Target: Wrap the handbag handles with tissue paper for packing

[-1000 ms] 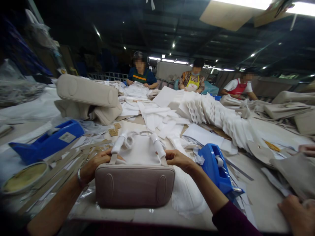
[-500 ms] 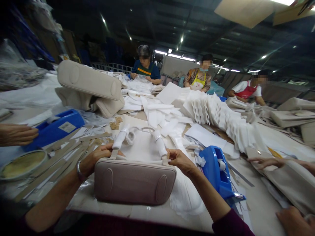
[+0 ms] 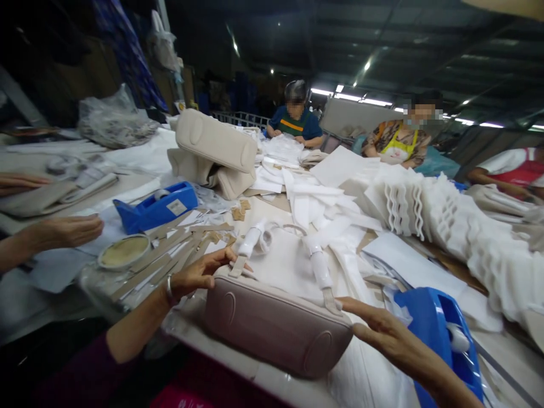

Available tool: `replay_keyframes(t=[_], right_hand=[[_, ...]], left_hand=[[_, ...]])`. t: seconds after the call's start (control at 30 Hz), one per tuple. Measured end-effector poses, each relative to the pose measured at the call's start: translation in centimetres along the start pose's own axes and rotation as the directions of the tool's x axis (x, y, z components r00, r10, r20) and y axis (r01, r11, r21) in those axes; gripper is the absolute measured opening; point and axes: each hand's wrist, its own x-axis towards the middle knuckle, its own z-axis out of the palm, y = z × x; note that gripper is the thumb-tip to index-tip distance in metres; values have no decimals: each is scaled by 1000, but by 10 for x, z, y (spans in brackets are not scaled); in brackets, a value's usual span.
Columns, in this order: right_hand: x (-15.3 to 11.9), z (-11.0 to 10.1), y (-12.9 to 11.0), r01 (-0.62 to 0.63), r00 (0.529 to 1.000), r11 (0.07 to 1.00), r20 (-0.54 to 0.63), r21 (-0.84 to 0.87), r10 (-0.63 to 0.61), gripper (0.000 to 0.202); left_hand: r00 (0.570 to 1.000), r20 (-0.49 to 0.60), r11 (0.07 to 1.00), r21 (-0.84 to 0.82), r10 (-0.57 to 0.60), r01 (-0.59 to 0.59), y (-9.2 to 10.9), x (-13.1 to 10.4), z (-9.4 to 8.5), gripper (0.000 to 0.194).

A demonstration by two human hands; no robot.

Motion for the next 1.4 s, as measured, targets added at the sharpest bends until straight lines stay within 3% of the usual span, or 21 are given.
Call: replay_keyframes(t=[0.07,0.17,0.23,0.3,0.37,0.43,0.47,0.5,0.57,0.6,0.63,0.67,0.77,0.8,0.87,0.97,1.07,1.13,1.27,1.4], right_hand=[[-1,1,-14,-7,992,985,-127,-174,-16,42],[9,10,-54,60,923,913,-327,-404,-205,45],[25,26,-87,184,910,868,-255,-461,-328,50],[43,49,-118,301,923,829,-75,-471,-378,56],[60,73,-140,343,925,784,44,-516,-376,58],[69,90,-152,342,930,749,88,-567,-358,53],[71,95,-154,341,931,743,94,-576,-354,49],[72,97,-155,341,931,745,95,-573,-353,46],[72,97,-155,349,927,761,86,-546,-364,42],[71,95,-154,355,924,768,77,-533,-374,41],[71,94,-153,360,921,774,69,-521,-383,40],[71,93,-153,363,919,778,61,-512,-389,40],[73,95,-152,357,923,791,56,-497,-381,40],[74,96,-151,353,926,794,62,-496,-373,40],[77,99,-151,341,934,798,83,-497,-347,39],[79,101,-150,314,948,803,115,-506,-298,39],[77,102,-151,274,960,807,101,-523,-261,42],[74,101,-153,262,963,810,83,-525,-258,44],[73,97,-154,295,947,810,43,-506,-318,48],[75,91,-147,392,895,779,6,-490,-447,52]], left_hand=[[1000,5,999,35,-2,2,3,-2,2,50],[1000,3,999,44,10,-10,3,-2,3,41],[1000,-2,999,41,29,-29,1,-1,3,39],[999,-1,997,51,51,-51,-1,-1,1,36],[996,-27,992,89,88,-85,-1,-3,-1,37],[980,-150,986,121,132,-114,-1,-9,-5,38],[950,-274,986,115,147,-120,-3,-13,-7,38],[893,-426,989,87,147,-121,-5,-16,-8,36],[719,-692,992,-24,73,-124,-14,-23,-8,32],[652,-758,988,-93,12,-126,-21,-24,-6,28],[628,-776,979,-164,-52,-122,-27,-25,-2,26],[659,-744,966,-237,-113,-101,-34,-25,3,24],[845,-488,907,-420,-216,-10,-50,-18,21,29],[886,-408,888,-459,-219,9,-53,-15,26,31],[928,-307,863,-505,-211,29,-57,-11,31,37],[927,-309,863,-505,-214,30,-57,-9,28,48],[890,-411,882,-471,-197,-22,-49,-10,25,72],[888,-436,902,-428,-147,-61,-44,-12,25,78],[919,-362,946,-321,-156,34,-38,-9,24,49],[890,-390,952,-279,-236,130,-35,4,24,29]])
